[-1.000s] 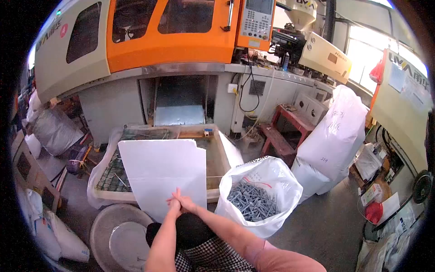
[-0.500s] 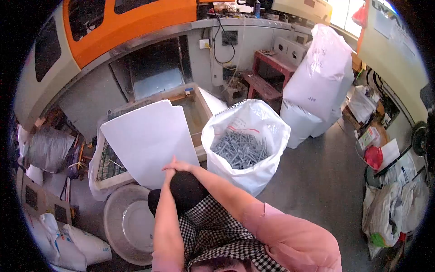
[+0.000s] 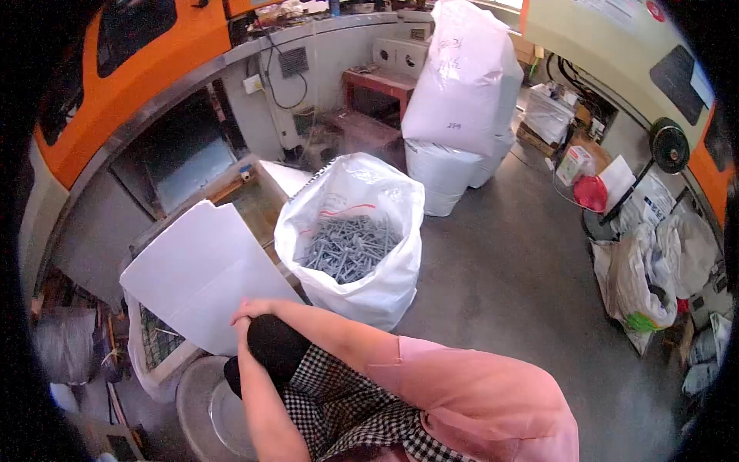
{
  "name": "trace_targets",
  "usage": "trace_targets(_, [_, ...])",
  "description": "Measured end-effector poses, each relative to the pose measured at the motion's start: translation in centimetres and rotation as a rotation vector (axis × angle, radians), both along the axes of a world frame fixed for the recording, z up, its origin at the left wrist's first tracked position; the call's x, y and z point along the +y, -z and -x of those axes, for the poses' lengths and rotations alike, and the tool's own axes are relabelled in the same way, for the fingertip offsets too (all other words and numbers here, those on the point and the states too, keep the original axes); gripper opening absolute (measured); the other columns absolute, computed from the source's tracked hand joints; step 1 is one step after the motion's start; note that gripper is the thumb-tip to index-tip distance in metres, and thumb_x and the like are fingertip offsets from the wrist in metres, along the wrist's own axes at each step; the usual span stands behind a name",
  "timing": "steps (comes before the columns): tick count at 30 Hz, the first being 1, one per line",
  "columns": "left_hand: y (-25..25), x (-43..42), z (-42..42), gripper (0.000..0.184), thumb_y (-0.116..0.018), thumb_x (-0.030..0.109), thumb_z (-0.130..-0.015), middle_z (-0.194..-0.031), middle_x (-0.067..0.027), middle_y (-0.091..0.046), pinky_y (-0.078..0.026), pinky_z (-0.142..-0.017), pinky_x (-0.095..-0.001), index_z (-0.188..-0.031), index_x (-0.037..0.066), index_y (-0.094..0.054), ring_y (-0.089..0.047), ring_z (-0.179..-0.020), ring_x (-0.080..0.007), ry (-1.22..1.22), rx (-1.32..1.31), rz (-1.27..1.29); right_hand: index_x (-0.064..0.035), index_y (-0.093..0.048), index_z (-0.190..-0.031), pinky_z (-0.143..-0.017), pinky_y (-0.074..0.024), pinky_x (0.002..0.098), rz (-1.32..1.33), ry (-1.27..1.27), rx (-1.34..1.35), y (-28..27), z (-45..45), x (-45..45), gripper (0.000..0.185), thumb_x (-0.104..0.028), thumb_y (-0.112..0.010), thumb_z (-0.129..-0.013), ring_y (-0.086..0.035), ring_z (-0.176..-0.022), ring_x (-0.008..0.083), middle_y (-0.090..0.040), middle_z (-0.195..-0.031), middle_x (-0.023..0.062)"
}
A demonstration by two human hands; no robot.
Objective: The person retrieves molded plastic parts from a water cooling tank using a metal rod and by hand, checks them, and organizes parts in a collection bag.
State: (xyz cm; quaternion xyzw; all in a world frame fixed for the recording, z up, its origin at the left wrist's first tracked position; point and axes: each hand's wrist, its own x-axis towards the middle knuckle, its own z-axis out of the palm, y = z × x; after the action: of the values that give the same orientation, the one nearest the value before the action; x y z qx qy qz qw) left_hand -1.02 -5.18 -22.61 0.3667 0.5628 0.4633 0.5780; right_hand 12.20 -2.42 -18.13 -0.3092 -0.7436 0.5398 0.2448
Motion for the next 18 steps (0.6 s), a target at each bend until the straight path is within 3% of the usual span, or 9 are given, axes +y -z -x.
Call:
trace_targets(6, [0.12,0.14,0.13,0.065,-0.038,0.061,-0.089,-0.105,-0.0134,-0.057,-0.041,-0.086,-0.0371,-0.114,0.002,-0.054,-0.052,-0.103,-0.0225,-0.01,-0.002,0.008,-0.0139,-0.065,-0.112,-0.101,-0.0322,0.0298,0.239,0.01,0.123,0.46,-0.02,0.16,0.039,-0.04,-0.046,-0.09,-0.051,-0.113,0.0189,-0.059,-0.12,0.0054])
trace_targets(10, [0.14,0.06,0.08,0.065,-0.038,0.06,-0.089,-0.105,-0.0133,-0.057,-0.041,-0.086,-0.0371,-0.113,0.002,-0.054,-0.052,-0.102,-0.0223,-0.009,-0.003,0.011,-0.0134,-0.065,-0.112,-0.101,-0.0325,0.0298,0.143,0.017,0.13,-0.05,-0.46,-0.26,0.041,-0.042,-0.047,-0.09,-0.051,-0.113,0.0189,-0.059,-0.119,0.0052])
trace_targets(12, [0.13,0.07,-0.01,0.065,-0.038,0.06,-0.089,-0.105,-0.0133,-0.057,-0.041,-0.086,-0.037,-0.113,0.002,-0.054,-0.052,-0.102,-0.0223,-0.007,-0.005,0.01,-0.0171,-0.064,-0.112,-0.102,-0.0315,0.0339,0.195,0.019,0.033,-0.26,-0.41,0.0,0.034,-0.036,-0.047,-0.089,-0.05,-0.113,0.0244,-0.055,-0.127,0.0042])
trace_targets(18, [0.16,0.02,0.15,0.064,-0.038,0.06,-0.089,-0.104,-0.0132,-0.057,-0.041,-0.085,-0.0369,-0.113,0.003,-0.054,-0.052,-0.102,-0.0221,-0.015,-0.012,0.006,-0.0183,-0.065,-0.112,-0.101,-0.0334,0.0352,0.338,0.025,0.121,0.13,-0.02,-0.1,0.032,-0.032,-0.048,-0.089,-0.051,-0.113,0.0242,-0.054,-0.127,0.0047])
